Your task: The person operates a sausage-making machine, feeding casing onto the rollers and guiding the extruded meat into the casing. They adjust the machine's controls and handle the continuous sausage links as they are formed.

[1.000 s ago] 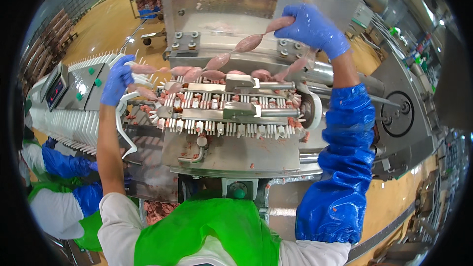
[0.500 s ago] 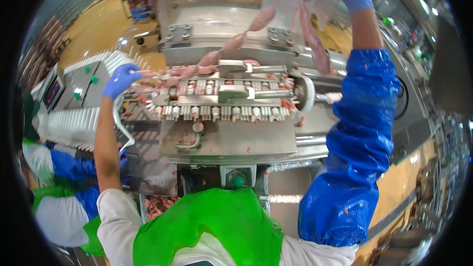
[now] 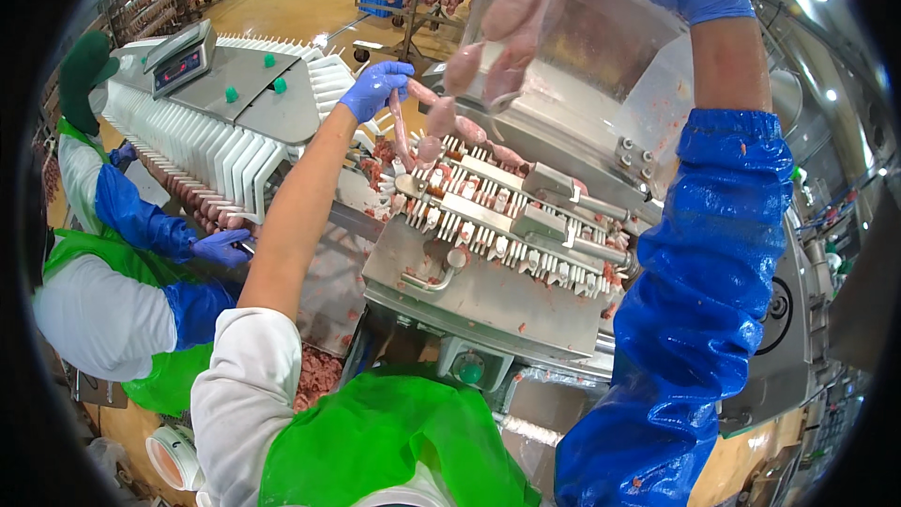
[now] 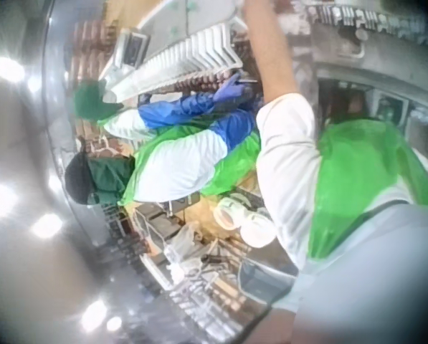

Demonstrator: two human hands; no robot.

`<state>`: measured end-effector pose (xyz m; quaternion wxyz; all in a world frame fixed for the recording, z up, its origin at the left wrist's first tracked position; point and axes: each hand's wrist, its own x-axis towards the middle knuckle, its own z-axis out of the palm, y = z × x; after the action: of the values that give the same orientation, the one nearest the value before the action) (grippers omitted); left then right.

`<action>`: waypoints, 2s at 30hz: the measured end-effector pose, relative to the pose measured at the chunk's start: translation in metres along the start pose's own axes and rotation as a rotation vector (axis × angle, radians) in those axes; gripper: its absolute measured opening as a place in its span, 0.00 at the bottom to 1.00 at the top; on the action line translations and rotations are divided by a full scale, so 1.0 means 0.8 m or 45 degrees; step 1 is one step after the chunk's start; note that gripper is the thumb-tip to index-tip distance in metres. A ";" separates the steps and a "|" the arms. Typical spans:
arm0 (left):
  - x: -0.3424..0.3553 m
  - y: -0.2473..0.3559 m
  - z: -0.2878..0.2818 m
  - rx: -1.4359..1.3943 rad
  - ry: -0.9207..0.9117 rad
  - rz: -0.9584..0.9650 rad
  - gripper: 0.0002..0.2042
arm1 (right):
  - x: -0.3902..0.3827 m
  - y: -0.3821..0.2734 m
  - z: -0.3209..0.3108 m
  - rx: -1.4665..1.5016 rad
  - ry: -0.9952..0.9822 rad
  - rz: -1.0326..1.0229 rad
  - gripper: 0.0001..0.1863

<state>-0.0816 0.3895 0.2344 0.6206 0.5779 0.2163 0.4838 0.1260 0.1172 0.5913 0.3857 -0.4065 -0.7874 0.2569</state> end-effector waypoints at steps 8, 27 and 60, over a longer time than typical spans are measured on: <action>0.062 -0.100 -0.016 0.950 -0.134 -0.400 0.06 | 0.008 -0.046 0.044 0.026 0.407 0.120 0.11; -0.078 0.040 0.024 0.482 -0.939 -0.068 0.16 | 0.138 0.019 0.062 0.244 0.324 -0.261 0.12; -0.275 -0.249 -0.104 0.062 0.429 -0.828 0.11 | -0.038 0.108 -0.016 -1.504 1.091 -0.188 0.18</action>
<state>-0.1768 0.2718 -0.0343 0.6838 0.4058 0.4993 0.3442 0.1862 0.1390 0.5244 0.3925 -0.5575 -0.5999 -0.4187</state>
